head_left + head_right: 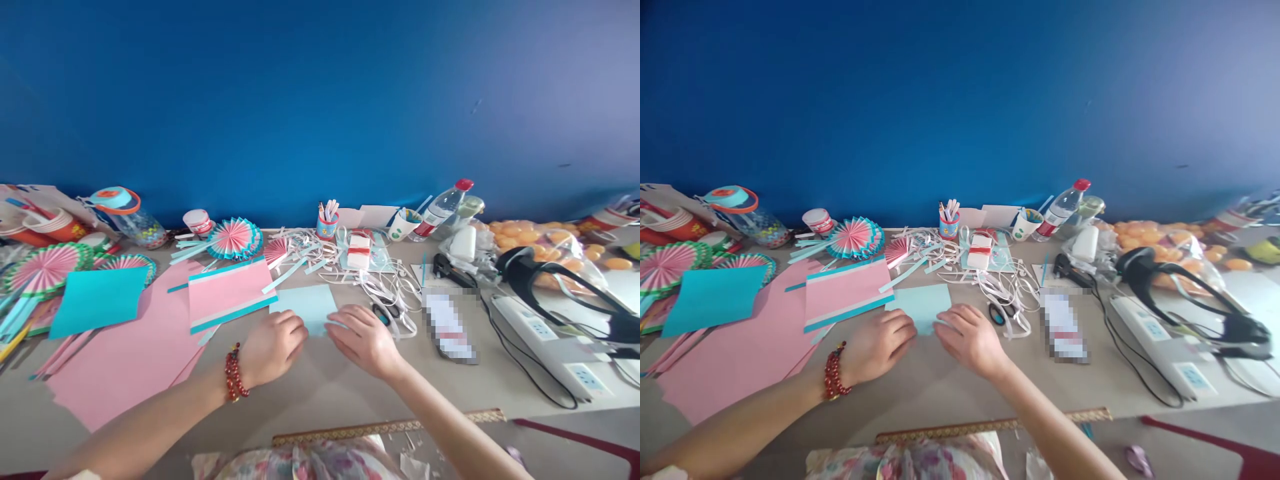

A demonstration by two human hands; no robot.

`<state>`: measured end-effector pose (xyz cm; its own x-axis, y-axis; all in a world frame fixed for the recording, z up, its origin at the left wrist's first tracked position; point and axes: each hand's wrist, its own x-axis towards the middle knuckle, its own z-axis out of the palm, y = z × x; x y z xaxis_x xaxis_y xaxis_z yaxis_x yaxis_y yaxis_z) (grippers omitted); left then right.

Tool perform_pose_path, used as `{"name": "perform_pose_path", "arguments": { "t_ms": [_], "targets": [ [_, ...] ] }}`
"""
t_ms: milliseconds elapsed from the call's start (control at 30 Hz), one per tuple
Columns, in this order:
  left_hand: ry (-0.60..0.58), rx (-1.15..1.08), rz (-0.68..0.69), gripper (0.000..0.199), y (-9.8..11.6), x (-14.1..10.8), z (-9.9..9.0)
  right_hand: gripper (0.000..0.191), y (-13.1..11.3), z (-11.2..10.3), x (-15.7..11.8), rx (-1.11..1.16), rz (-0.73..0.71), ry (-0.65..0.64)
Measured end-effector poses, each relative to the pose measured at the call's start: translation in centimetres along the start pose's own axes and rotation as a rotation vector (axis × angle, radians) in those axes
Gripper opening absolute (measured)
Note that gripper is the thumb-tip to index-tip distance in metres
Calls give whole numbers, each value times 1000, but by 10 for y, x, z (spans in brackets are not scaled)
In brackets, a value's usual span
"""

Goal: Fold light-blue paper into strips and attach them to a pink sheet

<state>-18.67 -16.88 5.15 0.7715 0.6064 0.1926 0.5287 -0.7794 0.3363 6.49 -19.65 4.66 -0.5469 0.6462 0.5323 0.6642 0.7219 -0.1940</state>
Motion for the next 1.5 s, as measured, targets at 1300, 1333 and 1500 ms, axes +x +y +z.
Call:
{"name": "perform_pose_path", "arguments": {
  "t_ms": [1300,1333,1500],
  "targets": [
    [106,160,36,23,-7,-96,28,23,-50,33,-67,35,71,-164],
    [90,149,29,22,-6,-97,29,22,-49,33,-69,60,100,-172],
    [47,44,-77,14,-3,-95,31,12,-47,31,-70,118,174,-202]
  ]
}}
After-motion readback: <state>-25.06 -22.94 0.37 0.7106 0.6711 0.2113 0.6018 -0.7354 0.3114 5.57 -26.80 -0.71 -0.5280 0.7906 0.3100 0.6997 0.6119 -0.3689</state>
